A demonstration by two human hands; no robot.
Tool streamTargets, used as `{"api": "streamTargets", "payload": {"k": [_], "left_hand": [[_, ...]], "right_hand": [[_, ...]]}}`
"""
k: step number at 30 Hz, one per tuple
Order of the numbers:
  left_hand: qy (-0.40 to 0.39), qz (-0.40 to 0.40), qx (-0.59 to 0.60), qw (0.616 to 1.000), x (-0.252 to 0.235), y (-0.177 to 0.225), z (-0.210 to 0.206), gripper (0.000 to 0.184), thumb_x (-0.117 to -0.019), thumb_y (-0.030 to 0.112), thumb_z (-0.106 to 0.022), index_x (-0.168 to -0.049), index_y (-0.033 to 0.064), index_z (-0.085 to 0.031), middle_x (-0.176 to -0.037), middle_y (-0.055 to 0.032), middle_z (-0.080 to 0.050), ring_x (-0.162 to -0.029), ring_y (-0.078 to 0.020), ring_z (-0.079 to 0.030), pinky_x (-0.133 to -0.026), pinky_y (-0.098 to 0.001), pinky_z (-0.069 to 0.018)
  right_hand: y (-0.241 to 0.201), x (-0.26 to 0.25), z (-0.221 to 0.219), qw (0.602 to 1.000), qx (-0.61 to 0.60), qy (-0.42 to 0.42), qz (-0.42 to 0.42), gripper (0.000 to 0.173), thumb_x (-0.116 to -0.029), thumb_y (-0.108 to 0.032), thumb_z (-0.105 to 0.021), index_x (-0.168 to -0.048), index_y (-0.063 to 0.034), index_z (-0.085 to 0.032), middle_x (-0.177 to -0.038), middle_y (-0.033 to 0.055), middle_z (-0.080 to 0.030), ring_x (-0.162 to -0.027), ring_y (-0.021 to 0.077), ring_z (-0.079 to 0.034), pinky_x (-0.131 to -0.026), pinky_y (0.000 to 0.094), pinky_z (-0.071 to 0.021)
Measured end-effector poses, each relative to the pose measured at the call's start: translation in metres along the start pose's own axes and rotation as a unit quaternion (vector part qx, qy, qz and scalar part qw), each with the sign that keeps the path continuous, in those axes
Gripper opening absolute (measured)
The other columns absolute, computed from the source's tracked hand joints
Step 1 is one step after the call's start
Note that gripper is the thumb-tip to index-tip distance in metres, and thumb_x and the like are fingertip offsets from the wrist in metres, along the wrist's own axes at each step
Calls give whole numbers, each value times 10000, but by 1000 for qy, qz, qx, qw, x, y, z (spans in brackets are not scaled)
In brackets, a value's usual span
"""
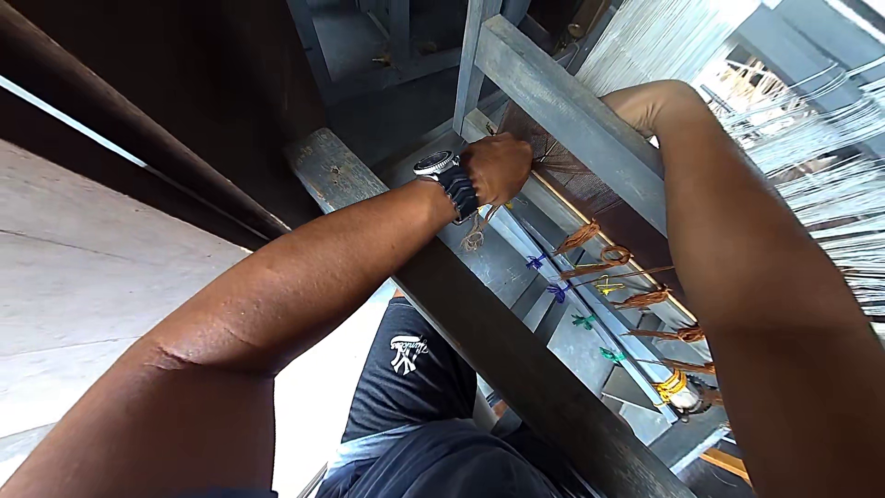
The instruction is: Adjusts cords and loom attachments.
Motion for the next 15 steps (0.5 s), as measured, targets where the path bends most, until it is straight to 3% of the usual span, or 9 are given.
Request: {"api": "streamTargets", "payload": {"k": [3, 7, 11, 15], "left_hand": [[-11, 0, -18, 1000, 5, 1, 3, 115, -992, 77, -576, -1078, 57, -649, -959, -167, -660, -946, -371, -686, -743, -543, -568], [-24, 1, -22, 999, 13, -2, 5, 147, -1031, 131, -544, -981, 25, -633, -905, -179, -644, -897, -378, -680, -724, -544, -554], [-20, 26, -12, 999, 26, -3, -3, 168, -1039, 128, -523, -1011, 19, -649, -971, -200, -663, -977, -399, -682, -768, -569, -562], [-36, 34, -8, 999, 38, -13, -25, 151, -1018, 147, -566, -1031, 33, -664, -941, -189, -667, -936, -402, -688, -732, -580, -568]], "right_hand": [[1, 0, -1, 1000, -20, -2, 0, 202, -1078, -209, -464, -950, -192, -619, -769, -80, -616, -671, 3, -615, -615, 206, -534], [-1, 2, -1, 1000, -1, 7, -23, 190, -1084, -207, -455, -979, -181, -611, -787, -65, -601, -682, 18, -604, -621, 222, -524], [-2, 5, -2, 999, 9, 32, -38, 203, -1084, -224, -448, -969, -185, -610, -781, -62, -594, -673, 22, -593, -612, 231, -516], [3, -3, 2, 998, 40, 33, -30, 184, -1076, -229, -470, -1009, -173, -632, -827, -44, -606, -716, 39, -598, -653, 264, -524]]}}
Point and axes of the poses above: each hand's wrist, its own x-axis away from the middle knuckle, its own z-axis out of the back of the hand, y = z × x, the point moved 2 cm from there along -x, towards the middle knuckle
